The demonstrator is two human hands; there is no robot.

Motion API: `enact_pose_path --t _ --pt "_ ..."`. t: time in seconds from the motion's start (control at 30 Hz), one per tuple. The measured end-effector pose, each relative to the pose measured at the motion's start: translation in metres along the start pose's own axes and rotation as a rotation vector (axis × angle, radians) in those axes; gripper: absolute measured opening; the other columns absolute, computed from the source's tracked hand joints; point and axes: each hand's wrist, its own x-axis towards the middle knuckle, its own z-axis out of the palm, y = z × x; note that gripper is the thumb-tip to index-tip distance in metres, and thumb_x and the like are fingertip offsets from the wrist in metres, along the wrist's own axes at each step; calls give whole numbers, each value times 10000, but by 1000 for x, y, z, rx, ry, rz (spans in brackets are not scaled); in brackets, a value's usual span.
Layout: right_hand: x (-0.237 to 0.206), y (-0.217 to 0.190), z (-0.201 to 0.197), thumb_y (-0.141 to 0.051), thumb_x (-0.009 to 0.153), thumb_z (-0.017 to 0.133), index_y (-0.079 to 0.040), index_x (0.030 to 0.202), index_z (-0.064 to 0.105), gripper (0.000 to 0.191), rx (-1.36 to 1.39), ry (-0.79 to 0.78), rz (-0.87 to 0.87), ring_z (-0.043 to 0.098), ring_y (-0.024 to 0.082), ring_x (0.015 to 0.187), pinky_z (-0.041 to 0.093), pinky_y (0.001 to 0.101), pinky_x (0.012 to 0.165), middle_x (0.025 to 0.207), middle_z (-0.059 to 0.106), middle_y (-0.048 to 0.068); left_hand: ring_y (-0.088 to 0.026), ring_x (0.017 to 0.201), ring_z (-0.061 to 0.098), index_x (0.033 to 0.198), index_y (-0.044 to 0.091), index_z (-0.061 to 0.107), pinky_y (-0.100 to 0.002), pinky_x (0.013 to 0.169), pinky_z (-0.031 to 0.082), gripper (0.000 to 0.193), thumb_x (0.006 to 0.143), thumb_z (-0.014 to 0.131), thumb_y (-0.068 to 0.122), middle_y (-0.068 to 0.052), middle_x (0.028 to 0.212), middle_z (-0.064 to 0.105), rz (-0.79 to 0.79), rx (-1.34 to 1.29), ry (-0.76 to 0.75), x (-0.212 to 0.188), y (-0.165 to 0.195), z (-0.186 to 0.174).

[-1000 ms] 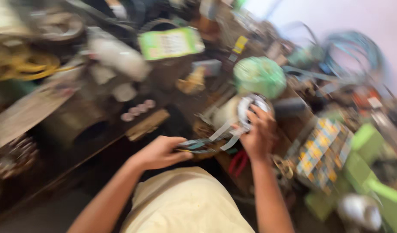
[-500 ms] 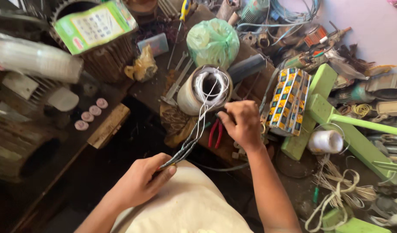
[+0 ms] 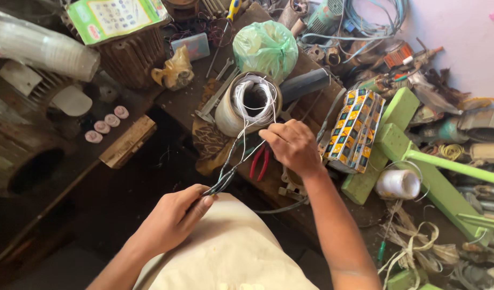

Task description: The person wraps electrical tape around a bundle of wires held in their hands. They repeatedly rotate the wire bundle and the tape roll to cover the exposed section. The task is performed at a workbench with various tools and parts visible in the background.

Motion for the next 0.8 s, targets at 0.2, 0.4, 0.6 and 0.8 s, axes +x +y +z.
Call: enact_pose_path --t 0.2,0.4,0.6,0.8 --pt "-17 -13 6 -126 920 722 -94 1088 691 174 14 80 149 612 270 1031 508 406 920 1304 691 54 -140 577 630 1052 44 700 -316 518 493 185 949 656 192 -70 737 699 65 -60 235 -9 -4 35" --pt "-12 -50 44 -114 972 762 -58 1254 698 295 69 250 367 606 308 1102 492 425 994 1212 664 74 -198 601 584 1047 34 670 -305 543 457 139 971 703 146 -99 761 609 226 347 729 -22 -21 62" --pt "9 -65 15 -27 965 701 -85 1262 642 309 185 272 65 616 311 1246 459 448 1113 1304 677 89 -176 576 569 958 29 676 -328 523 440 201 1009 662 224 -79 708 602 141 272 720 -22 -34 68" --pt "50 -63 10 -235 904 762 -155 1244 713 354 506 -147 -322 628 256 904 484 430 842 955 672 39 -84 621 436 861 11 656 -286 537 382 399 1069 561 337 -8 655 495 -133 -165 544 -20 -45 59"
